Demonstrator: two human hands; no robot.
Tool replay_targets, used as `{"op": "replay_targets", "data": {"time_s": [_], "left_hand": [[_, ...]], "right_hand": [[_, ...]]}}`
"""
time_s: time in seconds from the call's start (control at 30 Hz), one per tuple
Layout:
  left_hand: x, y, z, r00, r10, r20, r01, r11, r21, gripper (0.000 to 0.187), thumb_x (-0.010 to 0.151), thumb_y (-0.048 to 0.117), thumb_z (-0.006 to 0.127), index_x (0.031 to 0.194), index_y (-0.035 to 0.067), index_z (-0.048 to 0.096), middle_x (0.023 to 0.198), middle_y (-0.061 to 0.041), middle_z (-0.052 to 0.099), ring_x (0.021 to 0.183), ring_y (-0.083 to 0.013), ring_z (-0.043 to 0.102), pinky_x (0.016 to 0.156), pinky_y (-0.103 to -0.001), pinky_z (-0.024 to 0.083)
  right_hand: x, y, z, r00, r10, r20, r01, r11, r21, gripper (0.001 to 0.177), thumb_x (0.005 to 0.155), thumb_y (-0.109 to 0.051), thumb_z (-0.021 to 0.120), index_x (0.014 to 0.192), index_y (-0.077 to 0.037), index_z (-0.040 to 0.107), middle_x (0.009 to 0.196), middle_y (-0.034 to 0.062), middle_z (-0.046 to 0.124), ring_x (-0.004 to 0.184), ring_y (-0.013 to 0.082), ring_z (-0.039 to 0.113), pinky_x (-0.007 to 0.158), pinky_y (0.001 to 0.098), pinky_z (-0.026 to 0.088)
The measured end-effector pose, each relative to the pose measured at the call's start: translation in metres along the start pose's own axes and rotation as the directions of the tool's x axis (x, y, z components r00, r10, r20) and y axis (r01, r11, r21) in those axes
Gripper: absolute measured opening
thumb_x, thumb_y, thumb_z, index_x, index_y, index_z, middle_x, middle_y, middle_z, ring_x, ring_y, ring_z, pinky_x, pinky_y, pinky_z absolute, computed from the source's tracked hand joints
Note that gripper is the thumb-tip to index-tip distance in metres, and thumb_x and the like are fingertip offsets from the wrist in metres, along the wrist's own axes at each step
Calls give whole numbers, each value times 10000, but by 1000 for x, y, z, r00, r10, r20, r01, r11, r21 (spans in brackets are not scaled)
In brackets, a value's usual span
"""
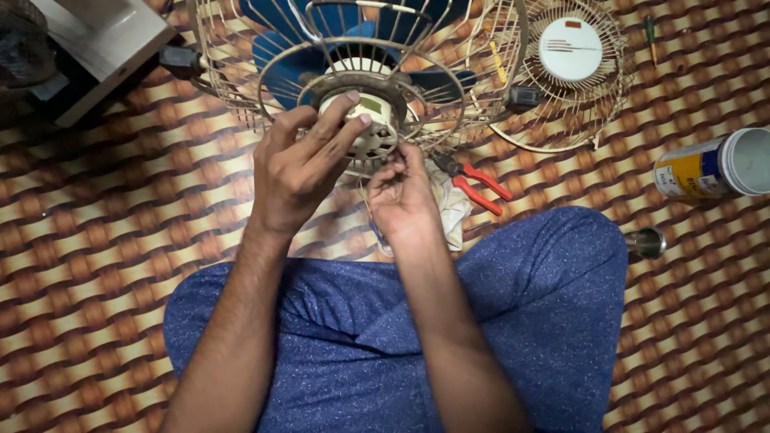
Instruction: The person disassembles an electric fan by removing the front grille, then the fan blades and motor hub, and finally the rear grille. They then wipe the front grille with a cloth.
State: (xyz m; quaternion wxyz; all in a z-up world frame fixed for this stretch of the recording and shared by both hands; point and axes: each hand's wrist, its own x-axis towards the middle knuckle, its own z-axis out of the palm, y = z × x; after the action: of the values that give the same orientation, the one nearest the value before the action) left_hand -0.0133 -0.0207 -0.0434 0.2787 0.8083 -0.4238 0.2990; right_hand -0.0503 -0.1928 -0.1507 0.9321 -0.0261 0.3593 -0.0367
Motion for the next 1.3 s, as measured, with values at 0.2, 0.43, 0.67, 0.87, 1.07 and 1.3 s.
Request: {"op": "replay_targets", "data": {"time_s": [0.2, 0.43, 0.67, 0.87, 1.07, 1.3], "left_hand": [[0, -4, 5, 1000, 8, -21, -8, 1000, 20, 499, 844, 109, 859, 1324, 152, 729, 1376, 12, 693, 1076, -219, 584, 860, -316, 563], [-3, 1, 2, 1000, -17, 3, 17, 1000, 8, 485, 835, 79, 845, 1301, 156, 733, 1374, 16, 695, 1058, -223, 589, 858, -324, 552], [1, 3, -1, 1000, -9, -6, 9, 1000, 4, 512, 808, 62, 828, 1304, 140, 726, 1383, 12, 683, 1054, -232, 587, 885, -332, 557], [-2, 0, 0, 1000, -15, 9, 15, 1000, 0, 517, 820, 79, 821, 1321, 151, 715, 1397, 16, 674, 1074, -232, 585, 892, -345, 555], [-1, 0, -3, 1000, -8, -1, 8, 1000, 30, 489, 850, 107, 809, 1324, 184, 716, 1390, 36, 671, 1079, -241, 592, 874, -338, 556], [-3, -5, -11, 1000, -13, 8, 13, 1000, 10, 528, 794, 66, 767, 1306, 180, 713, 1390, 33, 675, 1111, -258, 605, 905, -359, 575]], "right_hand": [[-47, -16, 10, 992, -3, 123, 52, 920, -390, 116, 919, -220, 691, 903, -105, 697, 789, 5, 695, 620, 83, 616, 529, 191, 495], [-94, -101, -15, 727, -456, 513, 578, 4, -816, 291, 939, 26, 596, 1205, 32, 714, 1048, 92, 754, 892, 123, 699, 796, 207, 583], [-87, -134, 12, 268, -625, 733, 822, -249, -513, 237, 992, 58, 582, 1217, 27, 650, 1152, 78, 657, 1035, 153, 630, 950, 283, 542], [-96, -193, 111, 329, -150, 932, 879, -311, -360, 358, 1099, -306, 483, 1303, -31, 589, 1181, 50, 669, 1110, 170, 647, 1017, 313, 515], [-50, -175, 87, 561, -40, 827, 788, -280, -548, 694, 1069, -527, 441, 1420, 46, 614, 883, 157, 549, 690, 193, 409, 583, 322, 330], [-21, -222, 104, 865, 206, 458, 367, 362, -857, 463, 1052, -433, 562, 1158, 9, 654, 1027, 144, 725, 838, 222, 723, 785, 365, 616]]}}
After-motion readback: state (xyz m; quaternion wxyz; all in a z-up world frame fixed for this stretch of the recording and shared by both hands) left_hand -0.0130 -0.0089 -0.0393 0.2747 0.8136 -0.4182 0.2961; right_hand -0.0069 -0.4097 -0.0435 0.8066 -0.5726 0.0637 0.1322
